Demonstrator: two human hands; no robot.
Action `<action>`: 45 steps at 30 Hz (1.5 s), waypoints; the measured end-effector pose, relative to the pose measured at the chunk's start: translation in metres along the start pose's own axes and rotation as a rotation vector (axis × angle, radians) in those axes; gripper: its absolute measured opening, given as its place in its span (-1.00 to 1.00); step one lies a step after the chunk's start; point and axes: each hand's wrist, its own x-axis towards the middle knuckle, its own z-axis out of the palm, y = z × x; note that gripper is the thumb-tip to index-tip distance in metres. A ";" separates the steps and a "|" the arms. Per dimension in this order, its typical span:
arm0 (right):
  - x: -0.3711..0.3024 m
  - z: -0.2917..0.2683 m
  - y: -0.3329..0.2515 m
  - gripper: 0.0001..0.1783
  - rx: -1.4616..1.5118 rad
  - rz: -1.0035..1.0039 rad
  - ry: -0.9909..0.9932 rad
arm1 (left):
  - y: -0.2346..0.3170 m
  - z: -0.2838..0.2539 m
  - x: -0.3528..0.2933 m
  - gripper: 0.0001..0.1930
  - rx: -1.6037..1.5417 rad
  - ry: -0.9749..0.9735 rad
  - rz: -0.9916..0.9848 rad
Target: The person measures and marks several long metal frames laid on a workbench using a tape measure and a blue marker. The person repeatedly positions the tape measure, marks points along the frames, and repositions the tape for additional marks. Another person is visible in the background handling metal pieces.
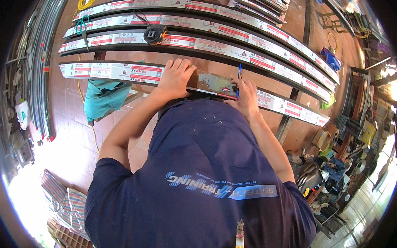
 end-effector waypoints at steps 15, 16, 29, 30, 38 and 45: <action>0.033 -0.006 -0.029 -0.66 0.374 0.123 -0.008 | -0.004 0.001 -0.003 0.06 -0.013 -0.046 -0.065; 0.038 -0.006 -0.033 -0.70 0.344 0.085 -0.024 | -0.004 0.001 -0.003 0.06 -0.014 -0.047 -0.059; 0.050 0.005 -0.046 -0.76 0.315 -0.048 -0.013 | -0.006 0.000 -0.003 -0.04 -0.036 -0.010 -0.033; 0.049 0.005 -0.046 -0.77 0.310 -0.043 -0.019 | -0.006 -0.001 -0.003 -0.04 -0.036 -0.005 -0.032; 0.054 0.005 -0.050 -0.84 0.294 -0.137 -0.043 | -0.006 0.000 -0.003 -0.01 -0.042 -0.013 -0.033; 0.060 0.006 -0.053 -0.85 0.248 -0.212 -0.034 | -0.006 0.001 -0.003 -0.03 -0.035 -0.005 -0.023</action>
